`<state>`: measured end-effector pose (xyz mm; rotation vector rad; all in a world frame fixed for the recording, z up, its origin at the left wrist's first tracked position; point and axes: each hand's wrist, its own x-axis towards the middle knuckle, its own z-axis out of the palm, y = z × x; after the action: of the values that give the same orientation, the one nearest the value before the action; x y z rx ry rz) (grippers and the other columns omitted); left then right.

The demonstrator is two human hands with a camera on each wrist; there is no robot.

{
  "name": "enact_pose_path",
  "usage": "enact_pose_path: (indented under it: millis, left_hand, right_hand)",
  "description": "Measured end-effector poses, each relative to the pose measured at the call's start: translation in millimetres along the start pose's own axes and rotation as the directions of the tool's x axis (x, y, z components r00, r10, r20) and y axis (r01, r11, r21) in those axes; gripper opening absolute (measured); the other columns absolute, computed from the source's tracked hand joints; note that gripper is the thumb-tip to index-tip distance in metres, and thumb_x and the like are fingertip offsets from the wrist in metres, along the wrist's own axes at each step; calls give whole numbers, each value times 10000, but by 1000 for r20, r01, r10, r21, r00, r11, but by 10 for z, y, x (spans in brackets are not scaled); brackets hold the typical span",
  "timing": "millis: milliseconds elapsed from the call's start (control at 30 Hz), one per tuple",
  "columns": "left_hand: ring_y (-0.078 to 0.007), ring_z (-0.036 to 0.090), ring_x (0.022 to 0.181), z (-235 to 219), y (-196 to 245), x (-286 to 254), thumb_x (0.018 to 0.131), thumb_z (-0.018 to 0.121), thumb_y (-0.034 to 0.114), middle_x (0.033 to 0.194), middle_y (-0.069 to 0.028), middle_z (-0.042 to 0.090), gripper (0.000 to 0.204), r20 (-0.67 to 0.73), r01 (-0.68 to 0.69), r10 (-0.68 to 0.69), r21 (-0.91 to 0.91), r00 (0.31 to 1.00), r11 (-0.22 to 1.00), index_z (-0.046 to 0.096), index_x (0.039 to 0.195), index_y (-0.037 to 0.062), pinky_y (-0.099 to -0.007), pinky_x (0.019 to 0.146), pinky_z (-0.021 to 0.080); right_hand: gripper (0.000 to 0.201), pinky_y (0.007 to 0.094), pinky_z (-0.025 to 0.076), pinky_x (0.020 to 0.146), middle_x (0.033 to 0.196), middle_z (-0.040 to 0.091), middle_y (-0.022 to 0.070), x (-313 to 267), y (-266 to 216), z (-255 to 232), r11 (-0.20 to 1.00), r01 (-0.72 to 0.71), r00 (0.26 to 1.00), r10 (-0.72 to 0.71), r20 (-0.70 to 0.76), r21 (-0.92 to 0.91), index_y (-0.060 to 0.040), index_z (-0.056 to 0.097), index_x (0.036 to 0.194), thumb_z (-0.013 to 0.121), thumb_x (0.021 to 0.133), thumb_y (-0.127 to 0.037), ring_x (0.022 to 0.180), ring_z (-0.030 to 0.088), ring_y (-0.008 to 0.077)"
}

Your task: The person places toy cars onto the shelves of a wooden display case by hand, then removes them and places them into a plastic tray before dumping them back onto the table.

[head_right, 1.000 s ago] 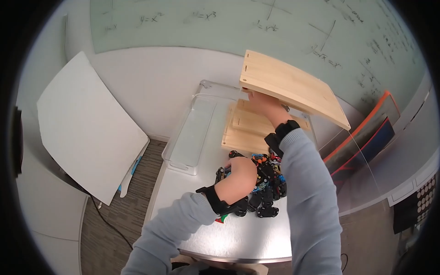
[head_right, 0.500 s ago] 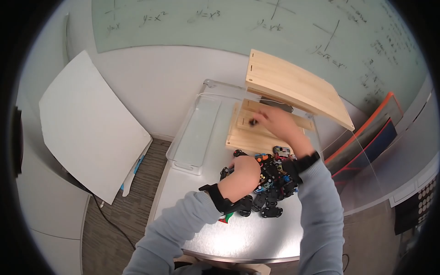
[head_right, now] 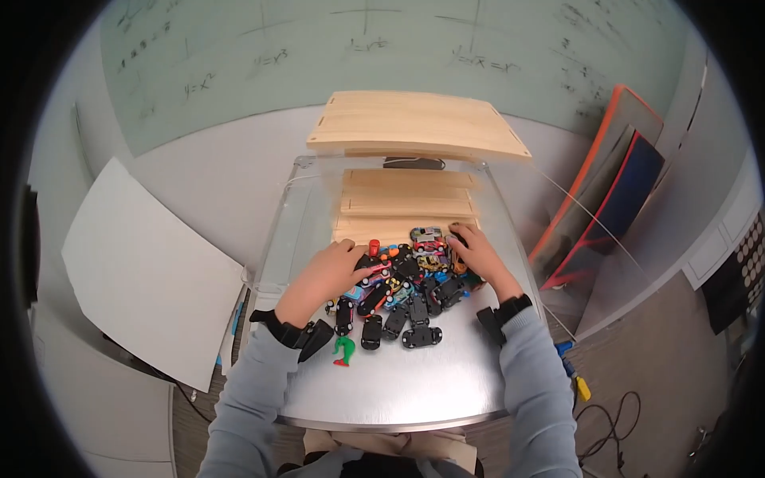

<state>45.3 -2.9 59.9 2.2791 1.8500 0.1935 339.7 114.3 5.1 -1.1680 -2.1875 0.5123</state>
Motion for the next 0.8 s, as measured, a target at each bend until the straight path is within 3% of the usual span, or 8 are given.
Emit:
enact_pose_path:
  millis: [67,133,200,267,400,600,667,800]
  left_hand:
    - [-338,506,1141,205,-138,-43,874,597,349,1202,-180,534,472,-116,-84,75,-70,990,994,507,1261,96,-410,920,452]
    - [-361,465,1190,247,-237,-26,893,578,341,1273,-197,487,525,-48,-59,56,-84,997,995,442,1336,94,-405,983,412]
    - [-368,436,1227,397,-388,89,912,554,335,1324,-205,455,525,-246,-130,106,-83,963,988,426,1345,67,-401,1016,384]
    - [-359,455,1216,464,-472,207,924,521,340,1338,-202,447,510,-260,-180,149,-100,954,979,434,1339,55,-397,1016,383]
    - [-324,476,1191,514,-424,382,950,487,289,1302,-182,480,435,-327,-365,239,-408,914,837,468,1310,46,-356,1019,366]
    - [-287,503,1136,535,-367,716,951,494,250,1184,-144,546,331,-301,-340,189,-595,935,729,574,1194,41,-335,987,379]
    - [-280,510,1120,501,-342,776,949,498,248,1152,-141,559,318,-284,-317,175,-599,943,735,591,1170,39,-336,976,387]
    - [-274,529,1085,456,-343,981,949,497,253,1130,-151,571,332,-407,-426,248,-440,879,790,573,1194,41,-345,955,402]
  right_hand:
    - [390,376,367,1016,1261,516,183,90,83,106,1000,9,1000,-9,-25,-6,-45,567,1207,543,912,-299,1194,471,336]
    - [370,374,363,1023,1272,510,182,145,104,217,1000,23,997,-24,-74,-13,-46,581,1194,537,914,-284,1195,468,338]
    - [338,365,361,1030,1294,501,173,175,97,233,996,53,998,-50,-49,72,-60,602,1175,538,911,-261,1193,470,333]
    - [315,354,368,1027,1307,501,156,150,36,233,970,74,991,-98,92,232,-68,613,1161,558,898,-232,1190,475,317]
    - [278,345,394,1004,1278,539,131,-76,-116,227,958,156,974,-189,125,240,-60,621,1135,566,878,-150,1175,497,285]
    - [249,314,399,987,1186,611,68,-145,-40,219,887,-34,939,-129,319,460,-54,617,1131,533,909,-129,1123,540,183]
    - [229,306,399,980,1136,625,64,-176,-36,186,758,-262,932,37,361,598,-31,620,1113,513,936,-128,1081,559,164]
    - [227,290,406,957,1072,639,45,-184,56,39,706,-97,993,23,114,701,-19,619,1092,480,956,-135,1036,571,134]
